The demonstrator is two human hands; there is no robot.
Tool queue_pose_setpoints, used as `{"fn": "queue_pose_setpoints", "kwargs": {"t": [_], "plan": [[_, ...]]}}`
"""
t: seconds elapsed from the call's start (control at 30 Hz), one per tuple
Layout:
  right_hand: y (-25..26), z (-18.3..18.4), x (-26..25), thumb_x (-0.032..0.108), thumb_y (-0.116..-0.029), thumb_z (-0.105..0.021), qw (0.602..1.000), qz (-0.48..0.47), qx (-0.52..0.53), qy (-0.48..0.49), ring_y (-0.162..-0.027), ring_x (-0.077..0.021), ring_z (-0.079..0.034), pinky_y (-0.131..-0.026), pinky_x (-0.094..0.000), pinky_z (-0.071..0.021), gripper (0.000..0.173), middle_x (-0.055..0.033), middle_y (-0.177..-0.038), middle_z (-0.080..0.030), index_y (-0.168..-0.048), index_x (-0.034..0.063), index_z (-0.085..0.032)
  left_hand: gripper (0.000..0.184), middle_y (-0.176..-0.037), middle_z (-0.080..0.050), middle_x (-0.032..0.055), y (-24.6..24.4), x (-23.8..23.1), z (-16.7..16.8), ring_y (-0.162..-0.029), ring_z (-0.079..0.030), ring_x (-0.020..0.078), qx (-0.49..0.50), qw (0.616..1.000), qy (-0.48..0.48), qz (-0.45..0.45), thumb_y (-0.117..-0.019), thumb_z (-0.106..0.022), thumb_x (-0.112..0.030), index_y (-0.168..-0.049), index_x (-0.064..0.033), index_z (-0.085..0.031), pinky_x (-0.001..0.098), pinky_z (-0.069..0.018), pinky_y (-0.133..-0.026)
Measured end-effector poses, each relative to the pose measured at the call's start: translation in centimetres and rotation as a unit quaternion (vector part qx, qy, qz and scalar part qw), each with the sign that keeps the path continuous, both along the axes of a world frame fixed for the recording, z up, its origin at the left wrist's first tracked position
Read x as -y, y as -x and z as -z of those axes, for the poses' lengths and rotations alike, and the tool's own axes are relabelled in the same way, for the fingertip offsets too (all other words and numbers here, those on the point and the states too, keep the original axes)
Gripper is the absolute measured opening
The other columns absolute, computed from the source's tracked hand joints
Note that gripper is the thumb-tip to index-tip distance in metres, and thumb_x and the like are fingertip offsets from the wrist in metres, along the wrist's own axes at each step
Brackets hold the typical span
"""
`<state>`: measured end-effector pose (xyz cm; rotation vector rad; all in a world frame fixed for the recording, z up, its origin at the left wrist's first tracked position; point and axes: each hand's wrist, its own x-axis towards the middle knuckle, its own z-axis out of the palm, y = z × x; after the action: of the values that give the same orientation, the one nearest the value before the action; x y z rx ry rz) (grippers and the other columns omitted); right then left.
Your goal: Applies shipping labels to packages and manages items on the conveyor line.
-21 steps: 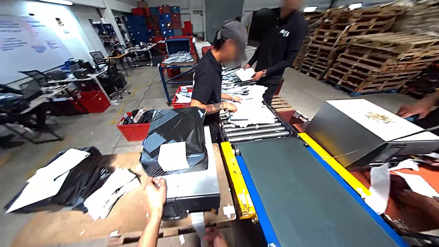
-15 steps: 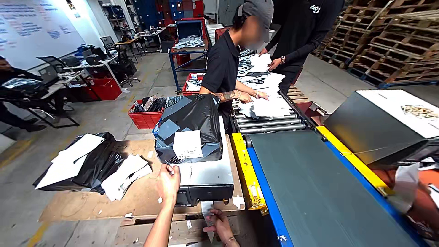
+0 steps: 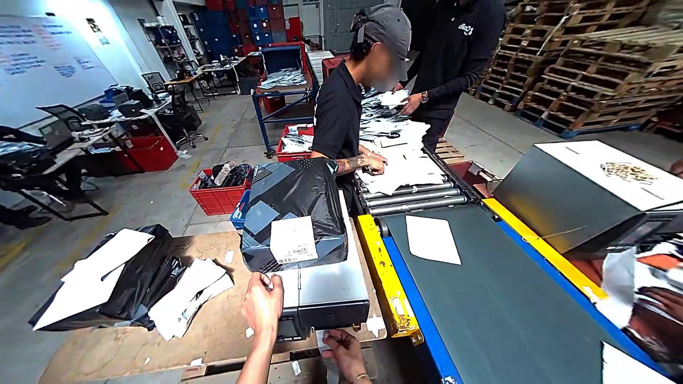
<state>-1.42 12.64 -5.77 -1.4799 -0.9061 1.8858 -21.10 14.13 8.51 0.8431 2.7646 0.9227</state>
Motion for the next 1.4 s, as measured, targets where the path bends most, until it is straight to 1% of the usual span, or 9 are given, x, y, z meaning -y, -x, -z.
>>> {"fn": "queue_pose_setpoints", "kwargs": {"t": [0.43, 0.53, 0.7, 0.87, 0.97, 1.03, 1.13, 1.27, 1.4], "plan": [[0.3, -2.7, -0.8, 0.015, -0.0957, -0.074, 0.993, 0.036, 0.112, 0.002, -0.060, -0.0184, -0.071, -0.062, -0.0365, -0.0606, 0.020, -0.0112, -0.073, -0.075, -0.094, -0.0046, -0.070, 0.031, -0.088, -0.067, 0.0191, -0.3, -0.4, 1.9, -0.085, -0.066, 0.0402, -0.001, 0.997, -0.064, 0.040, -0.0947, -0.064, -0.033, -0.101, -0.0032, -0.065, 0.0665, -0.0482, -0.070], [-10.4, -2.3, -1.7, 0.025, -0.0984, -0.070, 0.979, 0.019, 0.195, -0.065, -0.065, -0.0215, -0.075, -0.067, -0.0424, -0.0654, 0.025, -0.0093, -0.076, -0.076, -0.093, 0.0013, -0.074, 0.033, -0.089, -0.064, 0.0207, -0.4, -0.6, 2.3, -0.085, -0.064, 0.0338, 0.003, 0.993, -0.093, 0.067, -0.0950, -0.063, -0.029, -0.100, 0.0038, -0.062, 0.0580, -0.0499, -0.077], [-36.6, 4.6, -11.6, 0.041, -0.0961, -0.072, 0.865, 0.221, 0.447, -0.053, -0.083, -0.0343, -0.073, -0.081, -0.0618, -0.0555, 0.037, -0.0144, -0.085, -0.076, -0.089, 0.0047, -0.077, 0.037, -0.095, -0.067, 0.0148, -2.5, -2.2, 1.1, -0.091, -0.065, 0.0175, 0.004, 0.997, -0.076, 0.024, -0.0936, -0.061, -0.026, -0.105, 0.0083, -0.064, 0.0356, -0.0516, -0.087], [-44.5, 4.7, -9.4, 0.066, -0.0881, -0.069, 0.772, 0.093, 0.622, 0.093, -0.103, -0.0409, -0.071, -0.086, -0.0636, -0.0552, 0.065, -0.0222, -0.107, -0.074, -0.107, 0.0050, -0.075, 0.032, -0.088, -0.063, 0.0148, -2.3, -2.6, 1.9, -0.083, -0.061, 0.0193, -0.010, 0.997, -0.066, 0.045, -0.0962, -0.058, -0.025, -0.099, 0.0069, -0.063, 0.0399, -0.0509, -0.080], [-41.7, 0.7, -5.4, 0.069, -0.0866, -0.068, 0.760, -0.012, 0.644, 0.089, -0.115, -0.0484, -0.065, -0.095, -0.0691, -0.0492, 0.081, -0.0310, -0.119, -0.069, -0.121, -0.0040, -0.069, 0.030, -0.085, -0.064, 0.0206, -1.9, -1.7, 1.2, -0.082, -0.063, 0.0334, -0.013, 0.997, -0.070, 0.033, -0.0955, -0.061, -0.024, -0.097, 0.0066, -0.064, 0.0573, -0.0492, -0.075], [-33.5, -0.5, -3.9, 0.068, -0.0934, -0.058, 0.807, -0.106, 0.581, -0.023, -0.102, -0.0472, -0.070, -0.086, -0.0694, -0.0522, 0.075, -0.0296, -0.104, -0.072, -0.107, -0.0041, -0.073, 0.028, -0.088, -0.066, 0.0201, -1.4, -2.0, 0.6, -0.086, -0.065, 0.0372, -0.010, 0.998, -0.060, 0.016, -0.0948, -0.063, -0.025, -0.096, 0.0029, -0.066, 0.0635, -0.0487, -0.077], [-14.9, 0.8, -0.3, 0.049, -0.0925, -0.073, 0.929, -0.190, 0.264, -0.174, -0.079, -0.0217, -0.074, -0.075, -0.0479, -0.0631, 0.039, -0.0066, -0.088, -0.077, -0.095, 0.0108, -0.079, 0.027, -0.084, -0.066, 0.0150, -0.8, -1.6, 1.1, -0.084, -0.065, 0.0369, -0.011, 0.999, -0.030, -0.006, -0.0950, -0.063, -0.032, -0.092, -0.0048, -0.065, 0.0650, -0.0471, -0.073], [-1.2, 1.5, -0.9, 0.036, -0.0946, -0.076, 0.992, -0.119, 0.039, 0.008, -0.078, -0.0233, -0.075, -0.069, -0.0418, -0.0631, 0.040, -0.0128, -0.099, -0.076, -0.116, 0.0024, -0.072, 0.026, -0.081, -0.066, 0.0128, -0.5, -1.3, 1.4, -0.081, -0.065, 0.0353, -0.009, 1.000, -0.018, 0.000, -0.0954, -0.060, -0.034, -0.090, -0.0084, -0.063, 0.0622, -0.0470, -0.069], [1.9, -0.5, -2.4, 0.021, -0.0988, -0.073, 0.995, 0.025, 0.057, 0.075, -0.060, -0.0161, -0.071, -0.052, -0.0307, -0.0560, 0.024, -0.0114, -0.082, -0.078, -0.102, -0.0029, -0.071, 0.025, -0.080, -0.066, 0.0123, -0.1, -1.2, 1.4, -0.079, -0.065, 0.0351, -0.015, 0.999, -0.031, 0.009, -0.0941, -0.060, -0.033, -0.092, -0.0082, -0.064, 0.0616, -0.0464, -0.066]]}}
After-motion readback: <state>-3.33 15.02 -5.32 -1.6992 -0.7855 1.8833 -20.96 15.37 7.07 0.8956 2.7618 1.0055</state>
